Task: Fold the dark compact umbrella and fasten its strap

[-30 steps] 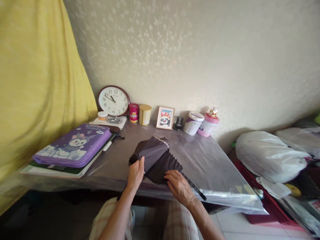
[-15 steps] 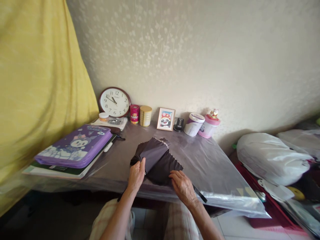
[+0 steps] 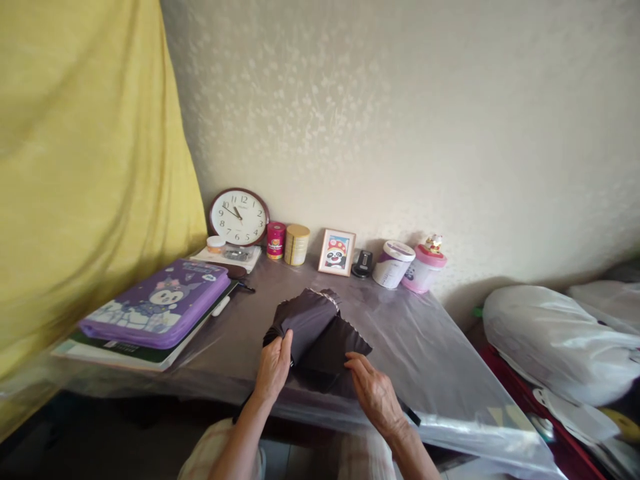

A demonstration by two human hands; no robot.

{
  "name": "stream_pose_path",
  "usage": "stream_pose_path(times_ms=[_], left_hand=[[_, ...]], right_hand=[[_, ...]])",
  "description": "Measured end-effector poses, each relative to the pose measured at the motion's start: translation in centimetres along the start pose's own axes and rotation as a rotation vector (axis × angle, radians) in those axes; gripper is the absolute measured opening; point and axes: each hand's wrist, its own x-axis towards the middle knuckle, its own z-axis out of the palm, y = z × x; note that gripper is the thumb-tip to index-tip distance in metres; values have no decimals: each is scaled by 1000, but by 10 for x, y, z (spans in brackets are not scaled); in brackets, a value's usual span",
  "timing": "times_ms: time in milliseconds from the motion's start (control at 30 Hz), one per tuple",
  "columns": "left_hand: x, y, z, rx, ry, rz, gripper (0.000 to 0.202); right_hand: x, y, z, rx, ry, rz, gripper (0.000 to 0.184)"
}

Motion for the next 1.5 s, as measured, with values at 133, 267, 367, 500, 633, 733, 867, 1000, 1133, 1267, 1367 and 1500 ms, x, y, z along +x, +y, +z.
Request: stream_pose_path(times_ms=[133,267,367,500,633,733,867,1000,1133,1267,1367,1500], left_hand=[[2,-1,1,-6,8,-48,47],[3,-3,0,-1,-4,-83,49],[4,-3,0,13,-13,-88,49],[3,-1,-1,1,-38,-109,48],[2,-1,-1,-27,-59,-138,47],[2,-1,-1,-32,-87,-155,48],[2,-2,-5,-86,-139,-129,51],[2,-1,-7,-125,-182,-98,53],[2,-2,-2,-37,-172,-148,50],[3,-7,7,94,-152,-130,47],[4,-11,10,131,-137,-101,48],[5,-11,10,130,-132,-98,48]], right_hand=[[10,1,0,12,78,-44,22],[23,-2,-1,42,132,-99,21],[37,-6,-5,48,149,-121,20],[62,-13,-9,40,135,-166,18],[89,-22,-4,21,137,-207,17],[106,-28,3,11,121,-231,15],[124,-34,12,-28,97,-258,15],[138,-38,21,-43,68,-288,15],[146,-42,27,-37,46,-286,15],[149,-45,32,-21,17,-279,14],[146,-46,37,8,26,-257,18],[138,-44,46,50,59,-232,24]])
